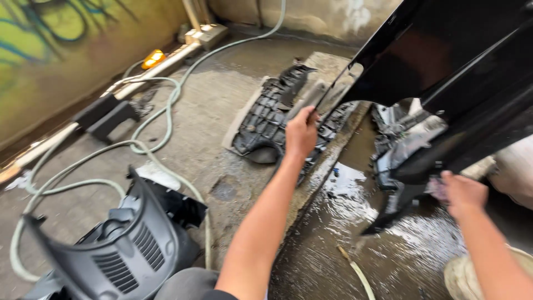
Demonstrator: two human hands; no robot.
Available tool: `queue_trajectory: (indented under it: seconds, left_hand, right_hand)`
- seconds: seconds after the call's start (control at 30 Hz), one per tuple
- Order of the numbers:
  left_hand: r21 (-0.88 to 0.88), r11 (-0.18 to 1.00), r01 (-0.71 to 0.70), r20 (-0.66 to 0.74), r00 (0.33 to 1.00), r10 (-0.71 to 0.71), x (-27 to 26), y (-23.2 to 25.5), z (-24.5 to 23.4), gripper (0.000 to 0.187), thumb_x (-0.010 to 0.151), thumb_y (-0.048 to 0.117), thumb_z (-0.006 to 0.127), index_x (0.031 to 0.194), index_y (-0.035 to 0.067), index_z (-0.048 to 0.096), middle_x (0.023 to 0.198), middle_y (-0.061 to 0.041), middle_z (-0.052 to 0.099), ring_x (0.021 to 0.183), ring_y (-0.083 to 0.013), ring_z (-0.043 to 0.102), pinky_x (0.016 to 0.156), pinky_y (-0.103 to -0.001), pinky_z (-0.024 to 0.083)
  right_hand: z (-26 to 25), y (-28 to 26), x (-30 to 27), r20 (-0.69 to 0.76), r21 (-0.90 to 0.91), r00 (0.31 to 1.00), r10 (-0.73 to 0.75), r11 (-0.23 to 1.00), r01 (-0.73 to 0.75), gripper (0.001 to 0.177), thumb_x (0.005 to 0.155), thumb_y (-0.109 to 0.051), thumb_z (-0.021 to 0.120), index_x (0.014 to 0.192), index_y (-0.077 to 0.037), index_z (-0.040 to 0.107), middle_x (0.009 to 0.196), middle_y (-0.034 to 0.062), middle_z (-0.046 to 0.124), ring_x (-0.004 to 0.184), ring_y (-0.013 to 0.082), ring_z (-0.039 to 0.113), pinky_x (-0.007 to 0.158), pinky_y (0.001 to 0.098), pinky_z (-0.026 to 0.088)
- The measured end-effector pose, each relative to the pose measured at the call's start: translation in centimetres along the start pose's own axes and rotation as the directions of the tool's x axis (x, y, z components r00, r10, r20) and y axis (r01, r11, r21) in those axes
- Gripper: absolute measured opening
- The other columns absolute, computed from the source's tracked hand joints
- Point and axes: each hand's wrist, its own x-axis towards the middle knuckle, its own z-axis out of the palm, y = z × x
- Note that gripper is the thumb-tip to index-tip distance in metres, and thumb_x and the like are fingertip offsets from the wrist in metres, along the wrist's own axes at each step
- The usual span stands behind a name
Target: Cleaning motorcycle fairings using a brush, cloth, and water hose.
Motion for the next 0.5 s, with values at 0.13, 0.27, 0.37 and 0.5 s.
queue_trajectory:
  seconds: [0.13,0.27,0.37,0.5]
  left_hand:
    - [-0.110,0.981,0.159,-0.019,0.987,-0.162,-3.4,0.2,-1.1,0.019,0.097,0.008,0.063,0.115,0.008,0.069,0.087,-0.003,0.077,0.071,-0.0174,0.070,0.063,-0.032,0.055]
    - [-0.254,0.918,0.305,-0.011,0.948,-0.318,-5.9,-1.2,-1.1,0.015,0.103,0.011,0.057,0.112,0.006,0.068,0.087,-0.002,0.075,0.073,-0.0138,0.068,0.064,-0.030,0.053]
    - [-0.387,0.850,0.357,-0.027,0.917,-0.397,-8.8,-4.0,0.8,0.015,0.103,0.009,0.055,0.110,0.005,0.067,0.088,-0.003,0.073,0.073,-0.0126,0.067,0.069,-0.028,0.054]
    - [-0.255,0.865,0.433,-0.155,0.864,-0.479,-12.9,-7.5,3.4,0.017,0.102,0.017,0.054,0.107,0.010,0.068,0.088,0.000,0.075,0.076,-0.0148,0.064,0.077,-0.031,0.052]
  right_hand:
    - [-3.3,-3.4,2.4,0.127,-0.037,0.987,0.097,0.995,-0.093,0.028,0.109,-0.015,0.074,0.108,0.010,0.063,0.090,0.0151,0.073,0.063,0.0154,0.070,0.050,0.0230,0.056]
    - [-3.1,2.0,15.6,0.277,0.023,0.946,-0.167,0.986,0.167,0.034,0.124,-0.019,0.055,0.130,0.011,0.043,0.109,0.0261,0.062,0.081,0.0310,0.066,0.060,0.0384,0.054]
    - [-4.6,-4.0,7.8,0.211,-0.083,0.959,-0.191,0.974,0.213,0.026,0.124,-0.022,0.053,0.122,0.003,0.059,0.098,0.0163,0.067,0.071,0.0238,0.062,0.051,0.0361,0.049]
    - [-4.9,-15.3,-1.2,0.161,-0.575,0.705,-0.691,0.515,0.636,0.024,0.113,-0.014,0.075,0.122,0.008,0.079,0.095,0.0192,0.076,0.072,0.0330,0.066,0.072,0.0401,0.050]
